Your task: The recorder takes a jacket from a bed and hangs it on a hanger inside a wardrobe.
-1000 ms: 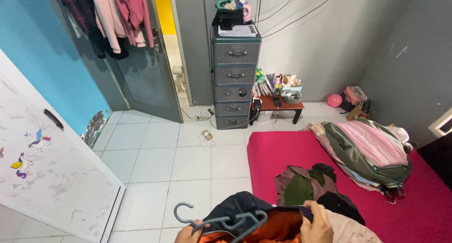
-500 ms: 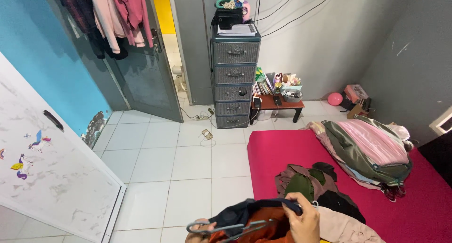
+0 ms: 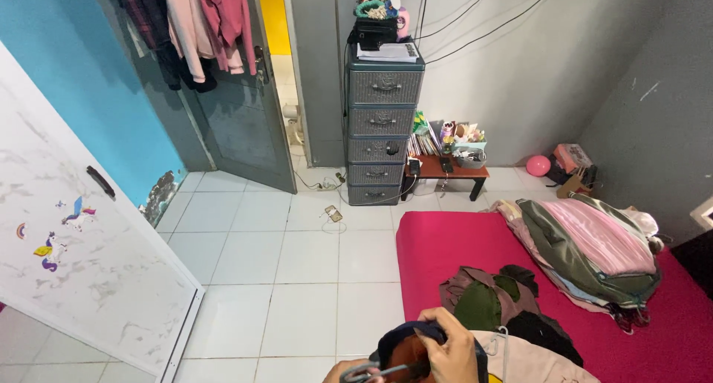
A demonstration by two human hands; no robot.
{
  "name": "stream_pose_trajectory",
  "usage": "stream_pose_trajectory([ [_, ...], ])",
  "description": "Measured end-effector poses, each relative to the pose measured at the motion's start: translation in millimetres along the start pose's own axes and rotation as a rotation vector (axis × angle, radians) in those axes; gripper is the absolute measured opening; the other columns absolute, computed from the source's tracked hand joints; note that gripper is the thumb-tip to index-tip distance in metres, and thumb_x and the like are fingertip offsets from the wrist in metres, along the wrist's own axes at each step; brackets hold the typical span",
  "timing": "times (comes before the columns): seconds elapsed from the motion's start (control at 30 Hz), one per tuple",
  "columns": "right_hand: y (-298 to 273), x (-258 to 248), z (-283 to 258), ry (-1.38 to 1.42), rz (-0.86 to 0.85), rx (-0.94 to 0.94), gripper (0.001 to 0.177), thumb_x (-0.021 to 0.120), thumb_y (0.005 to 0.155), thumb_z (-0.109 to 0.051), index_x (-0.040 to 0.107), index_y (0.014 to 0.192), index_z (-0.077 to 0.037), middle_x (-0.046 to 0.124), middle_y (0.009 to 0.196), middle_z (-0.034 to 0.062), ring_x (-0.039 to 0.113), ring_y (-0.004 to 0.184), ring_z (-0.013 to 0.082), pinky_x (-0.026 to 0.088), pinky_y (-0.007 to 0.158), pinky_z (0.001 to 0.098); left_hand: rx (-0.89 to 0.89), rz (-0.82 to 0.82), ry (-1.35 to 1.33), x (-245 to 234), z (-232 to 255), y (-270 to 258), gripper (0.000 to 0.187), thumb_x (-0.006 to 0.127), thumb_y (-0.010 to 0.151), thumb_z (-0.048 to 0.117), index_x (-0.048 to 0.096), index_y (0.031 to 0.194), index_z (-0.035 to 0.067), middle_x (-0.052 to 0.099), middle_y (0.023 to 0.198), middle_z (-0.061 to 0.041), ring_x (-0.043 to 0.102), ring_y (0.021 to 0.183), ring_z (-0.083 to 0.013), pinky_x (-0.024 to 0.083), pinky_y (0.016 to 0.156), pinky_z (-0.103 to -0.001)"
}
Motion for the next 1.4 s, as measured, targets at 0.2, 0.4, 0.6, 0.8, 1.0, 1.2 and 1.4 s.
stream_pose_trajectory([
  [0.2,3.6,-2.3,-23.0,0.138,-0.058,0.01,0.015,0.073,0.075,0.002,0.066,0.087,0.002,0.066,0.077,0.0086,0.062,0.076,0.0108,0.049,0.068,0.0252,0.456,0.397,0.905,58.3,165.2,-44.2,0.016,0.091,0.075,0.016,0.082,0.084,0.006,0.04,0.147,-0.031,0.032,0.139,-0.0479,0.025,0.115,-0.056],
  [0.4,3.5,-23.7,-67.4,0.279,-0.046,-0.163,0.018,0.071,0.073,0.011,0.065,0.087,0.0,0.066,0.083,0.0041,0.063,0.081,0.0098,0.05,0.073,0.0232,0.681,0.674,0.678,68.5,266.1,-99.9,0.023,0.091,0.066,0.017,0.081,0.083,0.004,0.039,0.155,-0.032,0.029,0.145,-0.0512,0.031,0.109,-0.053],
  [0.6,-0.4,-32.0,-74.1,0.397,-0.152,-0.193,0.022,0.068,0.075,0.016,0.062,0.088,0.0,0.063,0.086,0.0035,0.057,0.077,0.011,0.046,0.071,0.0232,0.151,0.449,0.132,51.6,203.9,-62.8,0.031,0.08,0.083,0.015,0.071,0.11,0.003,0.073,0.091,-0.01,0.065,0.086,-0.0158,0.054,0.082,-0.03],
  [0.8,1.3,-53.6,-60.3,0.445,-0.363,-0.231,0.024,0.072,0.072,0.013,0.061,0.089,0.0,0.062,0.092,0.0063,0.06,0.087,0.0138,0.048,0.082,0.0265,0.309,0.621,0.143,31.2,248.1,-91.0,0.015,0.075,0.083,0.007,0.062,0.087,0.004,0.059,0.067,-0.001,0.051,0.062,-0.0078,0.044,0.055,-0.028],
  [1.0,-22.7,-45.7,-75.8,0.219,-1.091,-0.111,0.051,0.085,0.075,-0.002,0.065,0.122,-0.007,0.066,0.115,-0.0015,0.064,0.099,0.0081,0.054,0.083,0.0255,0.422,0.573,0.093,23.8,319.9,-138.2,0.019,0.071,0.081,-0.005,0.054,0.084,0.001,0.056,0.066,-0.001,0.051,0.064,-0.0066,0.045,0.055,-0.027],
  [1.2,24.3,-42.0,80.5,0.479,-0.492,0.2,0.027,0.07,0.098,-0.007,0.061,0.122,0.003,0.052,0.09,0.017,0.05,0.081,0.0271,0.043,0.072,0.0395,0.319,0.614,0.261,38.5,339.3,-155.5,0.024,0.077,0.075,-0.006,0.055,0.078,0.003,0.059,0.064,-0.001,0.057,0.061,-0.0071,0.047,0.053,-0.026],
  [1.4,31.4,-59.3,-54.5,-0.067,0.058,-0.53,0.035,0.049,0.106,-0.031,0.068,0.119,-0.005,0.066,0.123,0.0124,0.058,0.122,0.0253,0.039,0.107,0.0387,0.378,0.664,0.285,34.9,346.7,-169.8,0.023,0.073,0.072,-0.009,0.055,0.08,0.004,0.059,0.064,-0.004,0.058,0.062,-0.0091,0.048,0.057,-0.028],
])
Point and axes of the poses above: each hand's wrist, its own y-axis towards the middle knuckle, its own x-axis out of the palm, z = x × y, the point moved 7 cm from there along y, towards the middle knuckle
